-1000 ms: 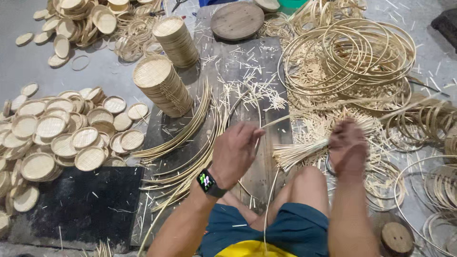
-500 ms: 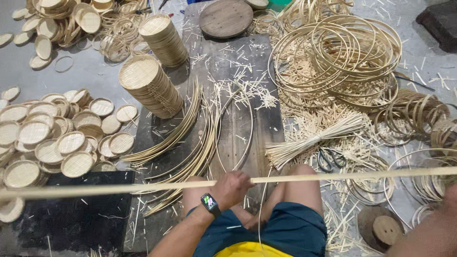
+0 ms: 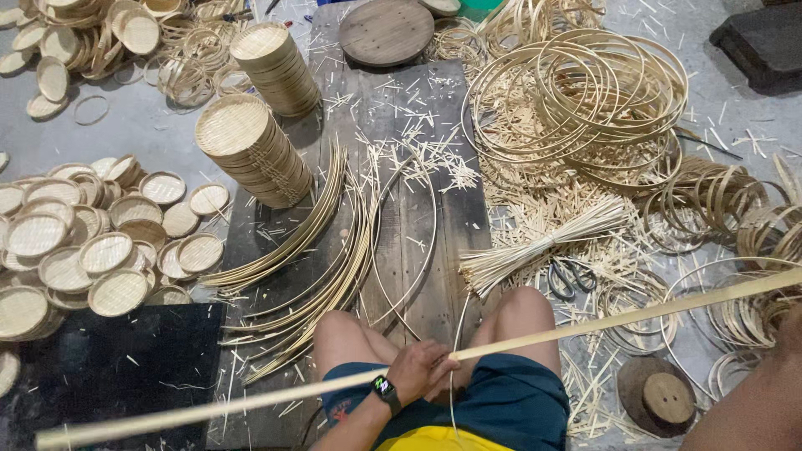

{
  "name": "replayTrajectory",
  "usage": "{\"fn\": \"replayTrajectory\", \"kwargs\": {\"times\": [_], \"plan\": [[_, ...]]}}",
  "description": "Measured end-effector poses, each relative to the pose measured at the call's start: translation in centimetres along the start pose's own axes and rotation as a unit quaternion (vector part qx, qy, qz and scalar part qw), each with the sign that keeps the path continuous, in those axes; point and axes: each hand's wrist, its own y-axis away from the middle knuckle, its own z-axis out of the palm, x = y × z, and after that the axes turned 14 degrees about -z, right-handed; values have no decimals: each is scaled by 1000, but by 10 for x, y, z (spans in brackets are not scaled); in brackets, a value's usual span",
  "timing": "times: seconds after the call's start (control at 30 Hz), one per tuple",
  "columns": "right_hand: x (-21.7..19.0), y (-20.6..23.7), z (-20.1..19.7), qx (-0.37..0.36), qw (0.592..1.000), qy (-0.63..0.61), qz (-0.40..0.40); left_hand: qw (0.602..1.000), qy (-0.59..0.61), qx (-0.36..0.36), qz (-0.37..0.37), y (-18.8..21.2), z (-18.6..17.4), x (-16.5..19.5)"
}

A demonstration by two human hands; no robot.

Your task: The person sits on the workshop floor and bends long thin bamboo strips into circular hoops, joining the ends and wrapping the joint with a narrow bamboo tie. They flex and shape each hoop by hand, then set it with the pile of finished bamboo rims and pick up the next strip.

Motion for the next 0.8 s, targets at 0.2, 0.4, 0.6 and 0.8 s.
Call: {"fn": "replayTrajectory", "kwargs": {"times": [0.2, 0.4, 0.6, 0.8], "plan": [[-1, -2, 14, -37, 999, 17, 1, 880, -45, 412, -234, 48, -64, -50], [0, -3, 40, -109, 993, 34, -6, 527, -42, 764, -370, 125, -212, -112], [1, 0, 79, -213, 976, 37, -29, 637, 439, 619, -139, 158, -270, -137], [-5, 10, 111, -279, 958, 22, -64, 657, 643, 382, 100, 150, -304, -136]]}}
